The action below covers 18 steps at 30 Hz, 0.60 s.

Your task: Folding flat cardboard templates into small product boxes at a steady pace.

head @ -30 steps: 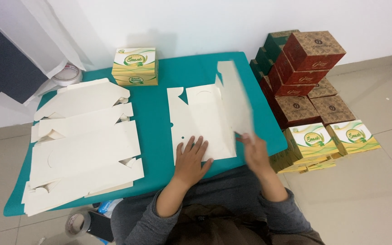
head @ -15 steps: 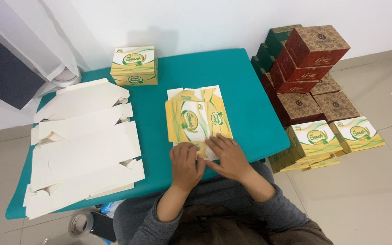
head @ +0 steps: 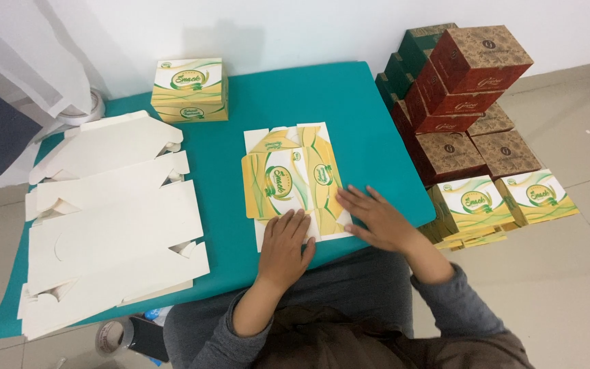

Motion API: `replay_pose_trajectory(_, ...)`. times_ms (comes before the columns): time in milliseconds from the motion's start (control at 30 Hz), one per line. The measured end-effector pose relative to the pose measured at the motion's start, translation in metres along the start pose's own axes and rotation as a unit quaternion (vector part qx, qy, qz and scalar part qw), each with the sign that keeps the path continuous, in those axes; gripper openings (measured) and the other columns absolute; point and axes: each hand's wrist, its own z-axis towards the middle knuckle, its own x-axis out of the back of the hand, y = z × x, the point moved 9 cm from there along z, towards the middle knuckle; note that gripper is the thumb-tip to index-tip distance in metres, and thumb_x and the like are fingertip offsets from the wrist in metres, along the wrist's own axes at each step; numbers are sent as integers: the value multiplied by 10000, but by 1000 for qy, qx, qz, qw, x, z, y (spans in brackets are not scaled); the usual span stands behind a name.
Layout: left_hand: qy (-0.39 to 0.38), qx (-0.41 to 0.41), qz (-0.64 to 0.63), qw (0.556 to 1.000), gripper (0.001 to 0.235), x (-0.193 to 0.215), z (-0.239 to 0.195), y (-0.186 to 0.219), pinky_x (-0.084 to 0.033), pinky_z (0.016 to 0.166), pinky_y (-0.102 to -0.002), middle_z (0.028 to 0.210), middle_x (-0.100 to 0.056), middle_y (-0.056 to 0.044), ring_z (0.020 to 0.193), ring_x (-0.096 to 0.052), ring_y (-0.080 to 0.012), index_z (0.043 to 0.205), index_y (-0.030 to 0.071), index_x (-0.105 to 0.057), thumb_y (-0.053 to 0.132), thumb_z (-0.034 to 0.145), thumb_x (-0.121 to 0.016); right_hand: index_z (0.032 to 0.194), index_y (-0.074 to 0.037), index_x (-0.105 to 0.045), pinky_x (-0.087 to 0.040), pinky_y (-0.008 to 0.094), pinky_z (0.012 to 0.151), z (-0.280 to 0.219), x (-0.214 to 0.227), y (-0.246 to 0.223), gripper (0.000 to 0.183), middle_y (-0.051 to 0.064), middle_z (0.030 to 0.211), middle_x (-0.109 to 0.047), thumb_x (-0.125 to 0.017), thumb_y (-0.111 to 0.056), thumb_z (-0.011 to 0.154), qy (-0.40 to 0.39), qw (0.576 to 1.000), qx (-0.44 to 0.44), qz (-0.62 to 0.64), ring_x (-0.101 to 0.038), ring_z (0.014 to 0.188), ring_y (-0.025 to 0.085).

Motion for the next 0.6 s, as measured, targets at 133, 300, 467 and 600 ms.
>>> replay_pose_trajectory(133,-24,5,-6,1000,402,1,1,1,-298,1010,-486,1263,-526,-157,1217,-450,-298,1239,67,-525,305,928,-435,1444,-191,-284,-164,561,1100,35,0,36,567,62,1485,-304,-376,-433,939,6,999,-4,-38,-264,1358,317)
replay_pose_trajectory(300,-49,16,-6,999,419,-5,1,-1,-275,1024,-478,1264,-518,-134,1234,-429,-284,1252,83,-513,330,926,-425,1468,-237,-216,-143,586,1111,76,3,79,575,5,1513,-219,-272,-515,967,9,999,-25,-25,-191,1383,306)
replay_pose_trajectory(467,-46,15,3,999,413,-2,1,0,-281,1021,-472,1262,-521,-127,1231,-433,-277,1243,92,-521,338,925,-426,1467,-269,-207,-151,567,1123,78,-4,81,594,-38,1514,-210,-256,-559,952,5,997,-36,-68,-179,1392,269)
replay_pose_trajectory(600,-37,13,-4,999,417,-1,1,1,-286,1014,-478,1258,-522,-140,1230,-432,-285,1240,85,-523,335,924,-420,1455,-249,-245,-185,562,1105,50,-7,55,622,-27,1500,-267,-289,-570,924,-26,993,-35,-113,-201,1393,271)
